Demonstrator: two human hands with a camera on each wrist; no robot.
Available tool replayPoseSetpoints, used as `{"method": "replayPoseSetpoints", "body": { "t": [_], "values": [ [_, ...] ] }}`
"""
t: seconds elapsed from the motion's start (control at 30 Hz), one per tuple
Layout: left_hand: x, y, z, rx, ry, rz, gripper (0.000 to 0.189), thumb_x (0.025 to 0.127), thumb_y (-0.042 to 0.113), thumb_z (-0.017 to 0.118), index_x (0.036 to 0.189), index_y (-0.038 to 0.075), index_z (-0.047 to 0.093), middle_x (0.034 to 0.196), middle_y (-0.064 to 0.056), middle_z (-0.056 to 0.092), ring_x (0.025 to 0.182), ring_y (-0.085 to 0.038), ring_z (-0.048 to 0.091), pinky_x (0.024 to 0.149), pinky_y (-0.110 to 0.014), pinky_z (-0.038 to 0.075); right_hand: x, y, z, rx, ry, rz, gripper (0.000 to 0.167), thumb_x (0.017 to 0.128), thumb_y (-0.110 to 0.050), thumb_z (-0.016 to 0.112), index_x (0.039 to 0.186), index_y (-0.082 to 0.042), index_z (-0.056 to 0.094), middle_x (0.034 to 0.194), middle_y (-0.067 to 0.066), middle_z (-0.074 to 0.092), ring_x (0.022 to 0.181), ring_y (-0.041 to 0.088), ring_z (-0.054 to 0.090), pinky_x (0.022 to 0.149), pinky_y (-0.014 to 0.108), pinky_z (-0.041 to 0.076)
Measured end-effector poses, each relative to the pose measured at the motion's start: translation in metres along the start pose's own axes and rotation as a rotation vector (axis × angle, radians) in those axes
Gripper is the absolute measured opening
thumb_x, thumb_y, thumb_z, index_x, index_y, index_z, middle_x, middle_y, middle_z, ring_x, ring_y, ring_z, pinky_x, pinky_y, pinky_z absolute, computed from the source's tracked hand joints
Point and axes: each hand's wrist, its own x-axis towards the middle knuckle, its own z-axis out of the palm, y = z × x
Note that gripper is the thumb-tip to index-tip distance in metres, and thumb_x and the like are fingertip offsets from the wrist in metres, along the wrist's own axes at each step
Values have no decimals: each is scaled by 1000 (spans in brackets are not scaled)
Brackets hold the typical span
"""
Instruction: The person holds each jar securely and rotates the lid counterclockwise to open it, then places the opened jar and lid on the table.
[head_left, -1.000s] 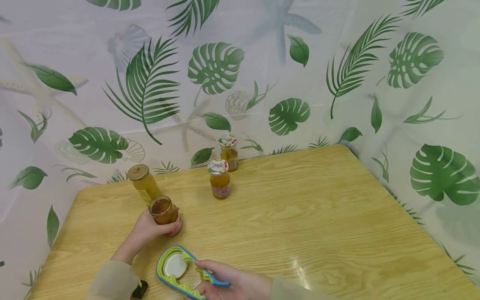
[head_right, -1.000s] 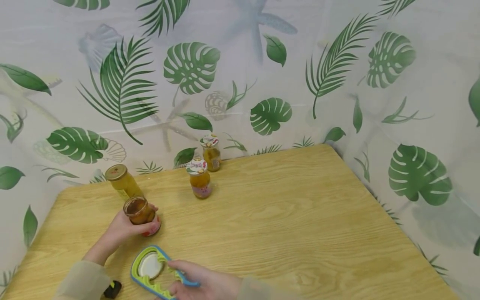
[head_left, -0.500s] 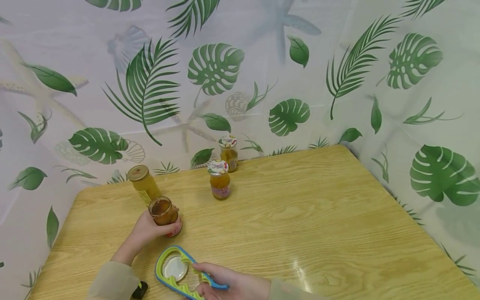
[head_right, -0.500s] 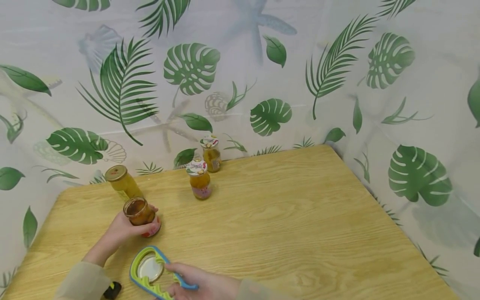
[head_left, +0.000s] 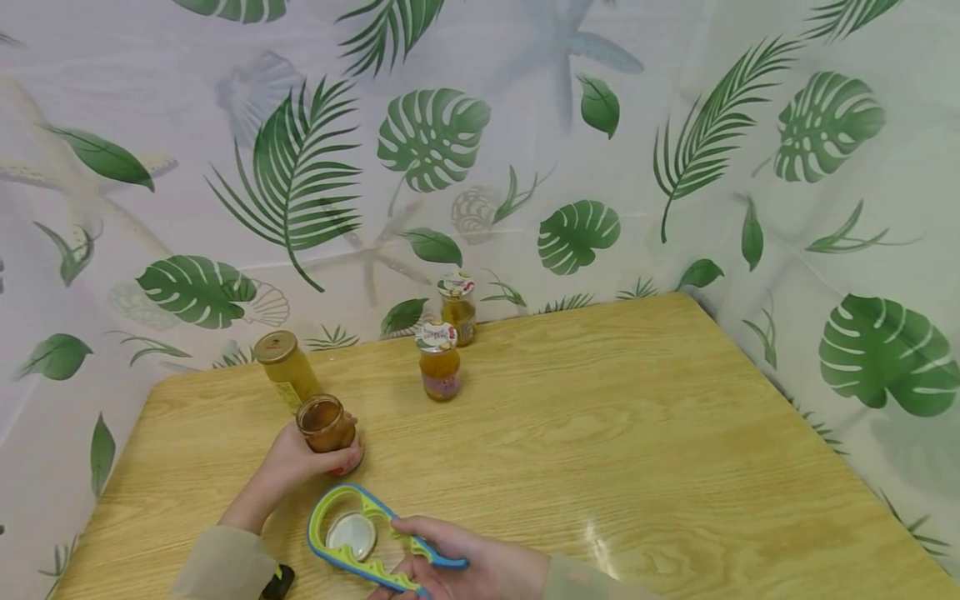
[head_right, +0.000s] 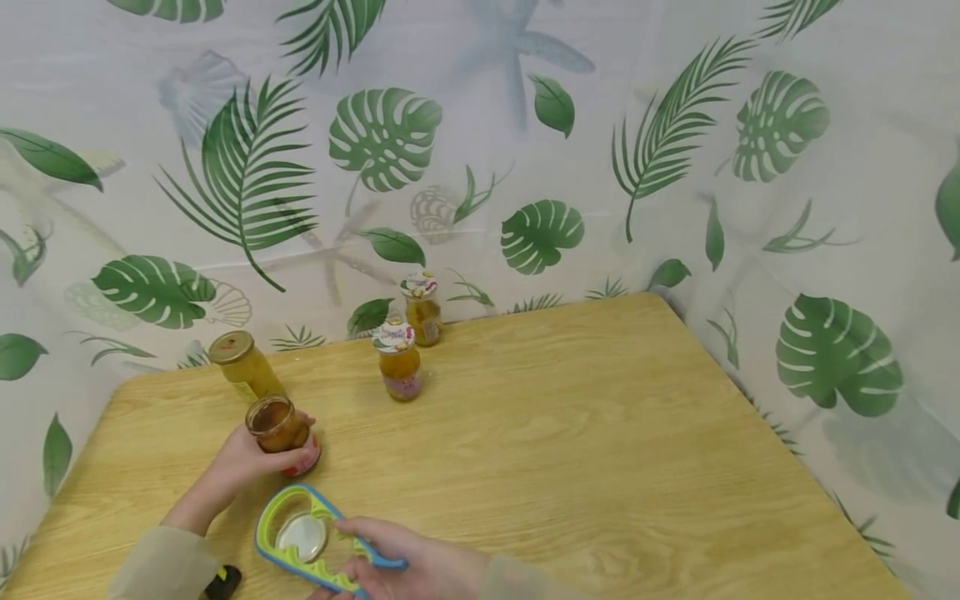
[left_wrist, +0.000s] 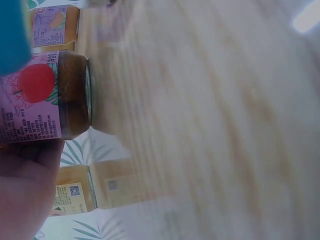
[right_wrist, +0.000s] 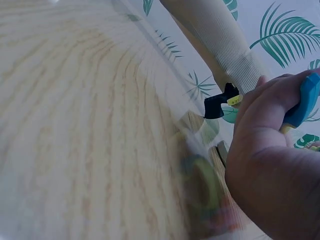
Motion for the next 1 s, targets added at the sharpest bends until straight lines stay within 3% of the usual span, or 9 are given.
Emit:
{"method": "replayPoseSetpoints", "body": {
  "t": [0.17,0.27,0.33,0.4,0.5,0.6,0.8,1.0],
  "values": [
    [-4,-3,-1,17,17,-6,56,85,11,90,134,-1,65,125,-15,75,102,7,64,98,-15,49,-8,1,4,-7,119,-38,49,113,-45,43,114,0,61,94,0,76,74,-4,70,78,5,55],
    [-4,-3,-1,32,26,-17,56,86,11,89,135,0,65,130,-17,73,105,9,62,99,-15,48,-12,0,4,-80,217,-78,33,113,-43,47,109,-12,57,85,-7,72,73,-2,68,73,7,55],
    [-3,-3,-1,29,24,-20,55,86,11,89,135,0,66,130,-17,74,104,8,63,98,-14,48,-14,-1,3,-135,227,-61,37,112,-46,45,103,-13,60,87,-7,72,70,-3,63,67,6,51],
    [-1,-3,-2,16,15,-14,55,86,10,89,134,1,66,129,-17,74,104,6,64,99,-14,48,-16,-3,0,-194,170,-47,44,112,-49,41,101,-13,63,75,-11,63,65,-2,53,59,5,42],
    [1,-3,-2,-2,9,-1,54,85,10,89,133,0,66,126,-16,75,102,4,65,98,-14,48,-19,-6,-6,-272,3,-5,64,111,-57,32,106,-4,68,71,-10,57,57,-2,40,52,8,32],
    [2,-2,-1,-11,7,7,52,85,8,89,132,0,66,126,-16,74,103,5,65,98,-13,48,-23,-8,-11,-310,-82,-13,67,111,-57,29,112,-2,67,65,-12,48,54,-1,35,49,10,28],
    [1,0,-1,-21,5,2,54,86,8,88,134,-2,65,129,-17,73,104,8,63,98,-12,47,-32,-11,-12,-409,-9,-22,64,111,-58,32,111,-4,65,70,-12,51,55,-2,36,49,9,30],
    [0,0,-1,-15,0,-11,55,87,7,86,137,-2,63,134,-21,71,105,10,62,98,-12,47,-46,-20,-9,-640,95,-103,48,113,-48,37,111,-6,60,70,-13,54,53,-4,42,47,9,34]
  ]
}}
